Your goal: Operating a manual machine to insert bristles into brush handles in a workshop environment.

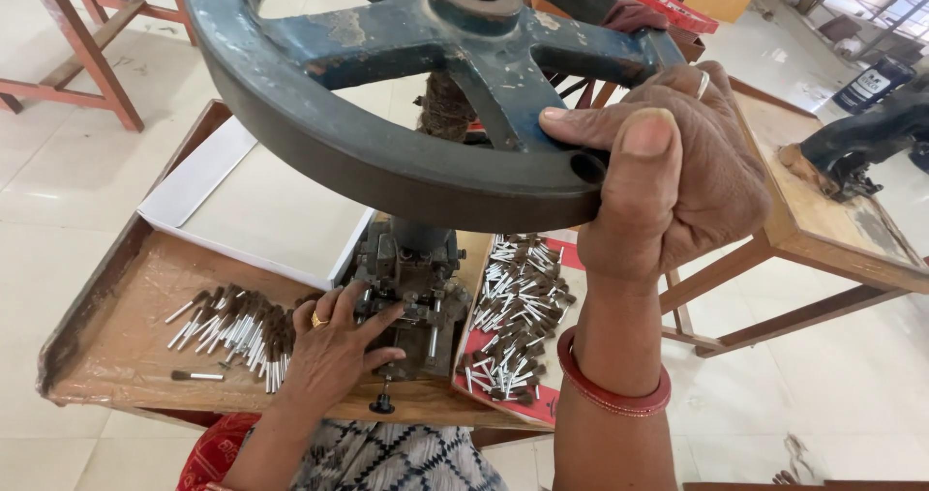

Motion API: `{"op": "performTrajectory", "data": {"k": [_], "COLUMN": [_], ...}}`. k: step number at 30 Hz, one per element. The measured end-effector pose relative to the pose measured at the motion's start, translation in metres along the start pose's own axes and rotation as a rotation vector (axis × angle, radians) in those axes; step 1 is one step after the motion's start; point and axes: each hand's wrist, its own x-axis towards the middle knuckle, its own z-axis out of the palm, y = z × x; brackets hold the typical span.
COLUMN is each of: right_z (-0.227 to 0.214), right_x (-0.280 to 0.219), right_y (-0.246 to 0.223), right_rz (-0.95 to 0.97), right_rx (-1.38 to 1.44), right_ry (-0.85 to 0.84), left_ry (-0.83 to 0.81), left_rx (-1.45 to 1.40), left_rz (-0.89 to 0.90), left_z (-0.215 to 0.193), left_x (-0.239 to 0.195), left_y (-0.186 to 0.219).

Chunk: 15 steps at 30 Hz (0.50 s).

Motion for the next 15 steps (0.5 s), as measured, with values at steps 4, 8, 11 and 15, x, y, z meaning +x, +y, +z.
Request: {"op": "performTrajectory", "data": {"k": [4,8,11,15], "right_z": [-0.002,-0.002,0.022,0.088], "right_x": [0.0,0.001,0.006,0.014], "right_y": [-0.002,-0.021,-0.033,-0.08], "right_rz": [0.003,0.06,-0.029,-0.234], "right_rx": [-0.047,-0.175,-0.384,-0.897], "right_ry": [-0.004,-0.053,-0.119,-0.205], "left_ry": [-0.012,-0.104,-0.141,-0.098], "left_rx": [-0.041,-0.119,-0.15,-0.029], "left_rz": [-0.005,-0.095,-0.166,-0.122], "left_z": [-0.007,-0.012,-0.021,-0.001], "left_x": [-0.001,-0.006,0.002,0.004], "left_y": [0.006,0.017,0.024,0.024]}}
